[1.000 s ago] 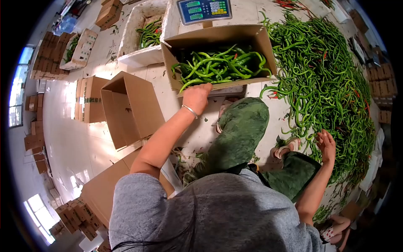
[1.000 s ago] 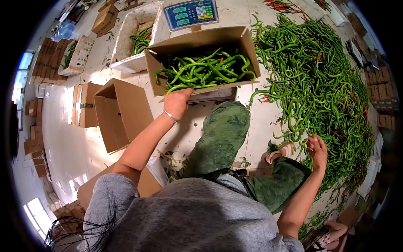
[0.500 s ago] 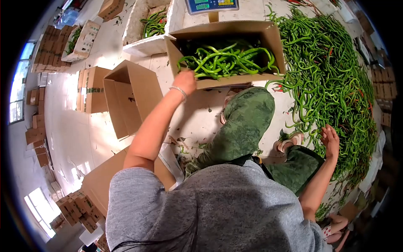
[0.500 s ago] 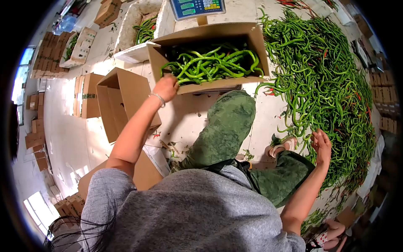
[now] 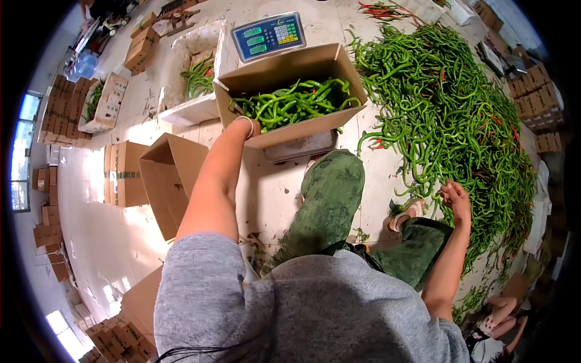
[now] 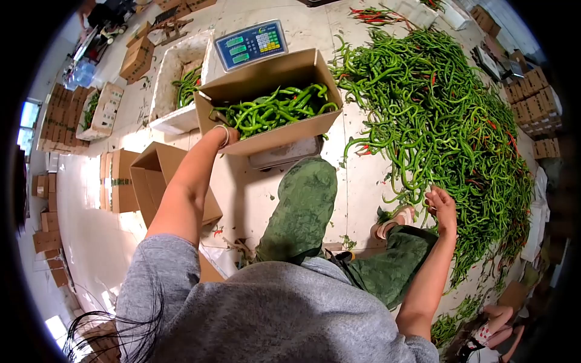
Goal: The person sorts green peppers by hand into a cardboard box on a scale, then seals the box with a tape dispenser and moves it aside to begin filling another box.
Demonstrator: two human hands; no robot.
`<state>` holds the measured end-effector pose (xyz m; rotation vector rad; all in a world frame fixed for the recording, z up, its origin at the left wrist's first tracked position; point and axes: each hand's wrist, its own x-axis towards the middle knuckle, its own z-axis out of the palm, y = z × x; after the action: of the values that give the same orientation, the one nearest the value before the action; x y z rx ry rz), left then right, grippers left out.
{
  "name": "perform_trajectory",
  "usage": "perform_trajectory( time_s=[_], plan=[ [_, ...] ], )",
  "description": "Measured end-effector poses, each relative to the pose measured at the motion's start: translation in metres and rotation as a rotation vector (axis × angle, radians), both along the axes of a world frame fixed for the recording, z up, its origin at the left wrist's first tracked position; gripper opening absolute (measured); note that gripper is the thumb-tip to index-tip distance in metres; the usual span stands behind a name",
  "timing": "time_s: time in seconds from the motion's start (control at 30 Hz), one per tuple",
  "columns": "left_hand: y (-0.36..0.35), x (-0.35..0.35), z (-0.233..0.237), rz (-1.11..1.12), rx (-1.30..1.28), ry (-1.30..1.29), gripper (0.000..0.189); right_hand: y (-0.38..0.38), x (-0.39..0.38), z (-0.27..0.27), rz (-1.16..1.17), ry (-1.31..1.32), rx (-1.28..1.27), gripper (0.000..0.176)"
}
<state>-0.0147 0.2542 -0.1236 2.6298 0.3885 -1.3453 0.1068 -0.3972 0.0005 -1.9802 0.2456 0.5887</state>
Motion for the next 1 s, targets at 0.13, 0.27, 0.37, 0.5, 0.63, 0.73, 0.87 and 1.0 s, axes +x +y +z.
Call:
perform_trajectory(
  time_s=[0.13,0.27,0.37,0.5,0.63,0.73,0.87,1.0],
  plan=[
    [-0.009,0.024,0.077,-0.039,0.287,-0.335,0.029,-0.006,-0.002,0.002,-0.014,-0.019,-0.037,0.046],
    [0.008,0.041,0.148,0.016,0.225,-0.804,0.022,-0.003,-0.001,0.008,-0.028,-0.031,-0.038,0.047],
    [0.041,0.045,0.126,0.053,0.107,-0.747,0.023,-0.009,0.007,-0.004,0.006,-0.040,-0.057,0.045],
    [0.032,0.042,0.106,-0.221,0.299,-0.153,0.025,-0.001,0.007,-0.003,0.053,-0.063,-0.025,0.039],
    [-0.016,0.061,0.134,0.271,-0.162,-0.894,0.030,-0.005,0.005,0.003,0.096,-0.107,-0.015,0.037],
    [-0.126,0.057,0.199,0.351,-0.768,-1.139,0.030,0.002,0.002,0.010,-0.050,-0.167,0.038,0.040],
    [-0.247,0.078,0.247,0.840,-1.405,-1.231,0.024,0.020,0.017,0.044,0.007,-0.260,0.171,0.038],
    [-0.304,0.126,0.212,1.086,-1.723,-0.954,0.027,0.021,0.080,0.035,0.278,-0.340,0.002,0.037]
  ],
)
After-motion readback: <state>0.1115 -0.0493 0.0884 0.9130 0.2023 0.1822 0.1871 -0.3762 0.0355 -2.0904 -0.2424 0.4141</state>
